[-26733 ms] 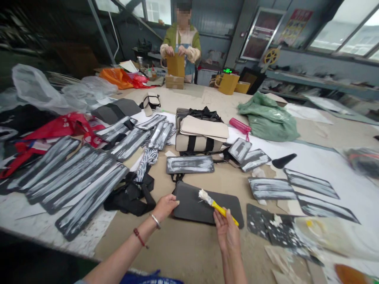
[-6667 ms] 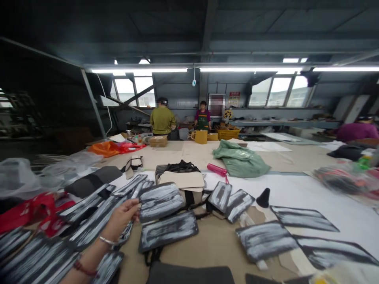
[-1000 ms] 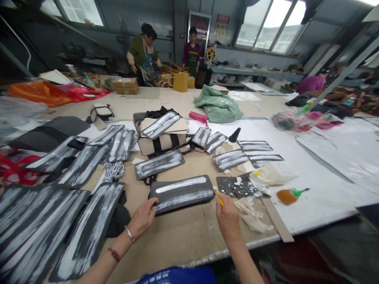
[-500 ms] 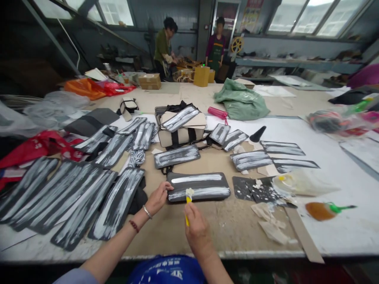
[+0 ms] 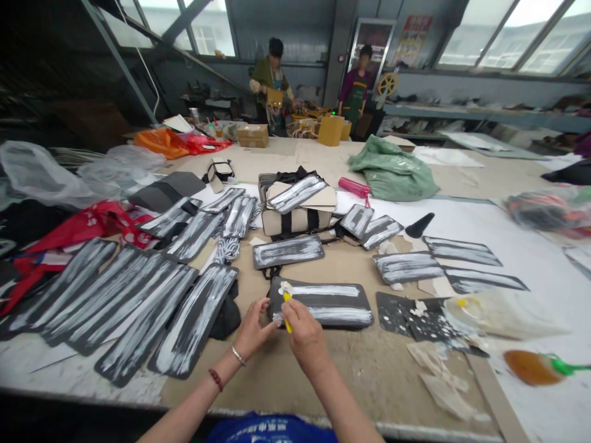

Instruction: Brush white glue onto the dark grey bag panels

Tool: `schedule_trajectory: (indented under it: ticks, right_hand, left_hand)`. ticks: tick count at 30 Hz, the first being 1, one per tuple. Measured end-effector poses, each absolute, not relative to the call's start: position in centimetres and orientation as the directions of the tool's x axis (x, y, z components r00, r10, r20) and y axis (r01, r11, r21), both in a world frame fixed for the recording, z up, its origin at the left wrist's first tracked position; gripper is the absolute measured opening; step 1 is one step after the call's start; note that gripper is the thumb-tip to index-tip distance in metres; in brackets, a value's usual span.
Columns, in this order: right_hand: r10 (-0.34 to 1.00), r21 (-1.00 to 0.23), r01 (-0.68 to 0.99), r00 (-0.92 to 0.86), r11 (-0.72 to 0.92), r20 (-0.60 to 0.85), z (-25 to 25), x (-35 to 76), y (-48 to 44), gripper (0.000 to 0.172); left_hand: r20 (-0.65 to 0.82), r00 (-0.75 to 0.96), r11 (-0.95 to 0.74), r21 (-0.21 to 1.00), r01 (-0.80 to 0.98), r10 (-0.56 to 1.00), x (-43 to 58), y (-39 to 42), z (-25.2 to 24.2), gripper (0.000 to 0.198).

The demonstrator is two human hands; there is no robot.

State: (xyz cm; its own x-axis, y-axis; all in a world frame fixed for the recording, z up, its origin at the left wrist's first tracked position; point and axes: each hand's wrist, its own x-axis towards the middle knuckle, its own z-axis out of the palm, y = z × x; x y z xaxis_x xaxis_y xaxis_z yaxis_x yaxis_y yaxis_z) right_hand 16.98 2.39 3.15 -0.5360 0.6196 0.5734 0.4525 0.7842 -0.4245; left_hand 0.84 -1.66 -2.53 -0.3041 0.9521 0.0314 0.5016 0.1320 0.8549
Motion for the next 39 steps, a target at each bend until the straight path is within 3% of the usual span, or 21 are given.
schedule_trajectory:
  ticks: [5, 11, 13, 16, 19, 21, 27, 35, 39]
  right_hand:
    - [0.513, -0.346, 0.379, -0.652, 0.858, 0.558, 2.8, 15.8, 2.4, 0.031]
    - [0.591, -0.563, 0.305, -0.675, 0.768, 0.442, 4.2, 19.9, -0.3, 0.029]
    - [0.734, -0.68, 0.355, -0.54, 0.642, 0.412, 4.3, 21.4, -0.1, 0.026]
    - [0.964, -0.887, 0.381, -0.153, 0.261, 0.218, 3.7, 22.8, 1.1, 0.024]
    - [0.989, -0.986, 0.113, 0.1, -0.122, -0.111, 2.4, 23.2, 2.2, 0.04]
    - [0.964, -0.973, -0.051, 0.133, -0.226, -0.231, 1.8, 23.3, 2.3, 0.047]
    - [0.97, -0.979, -0.057, 0.135, -0.198, -0.204, 1.3, 23.3, 1.5, 0.044]
    - [0.97, -0.98, -0.042, 0.143, -0.193, -0.198, 0.0, 23.6, 1.6, 0.045]
    - [0.963, -0.977, -0.072, 0.169, -0.199, -0.208, 0.0, 23.5, 1.6, 0.046]
  left_hand:
    - [0.1, -0.28, 0.111, 0.754, 0.648, 0.955, 1.9, -2.0, -3.8, 0.037]
    - [0.07, -0.255, 0.11, 0.771, 0.628, 0.964, 1.6, -2.2, -3.7, 0.041]
    - [0.058, -0.246, 0.104, 0.796, 0.597, 0.968, 1.3, -2.2, -3.8, 0.044]
    - [-0.029, -0.255, 0.17, 0.817, 0.551, 0.967, 0.7, -1.6, -3.9, 0.054]
    - [-0.109, -0.269, 0.254, 0.764, 0.593, 0.957, 0.4, -0.4, -4.0, 0.063]
    - [-0.128, -0.265, 0.274, 0.715, 0.643, 0.956, 0.5, 0.5, -4.0, 0.065]
    - [-0.098, -0.249, 0.256, 0.615, 0.746, 0.963, 0.8, 1.3, -3.8, 0.067]
    - [-0.118, -0.193, 0.219, 0.286, 0.933, 0.974, 1.3, 1.1, -0.3, 0.061]
    - [-0.146, -0.189, 0.224, 0.287, 0.931, 0.971, 1.4, 1.3, 0.3, 0.06]
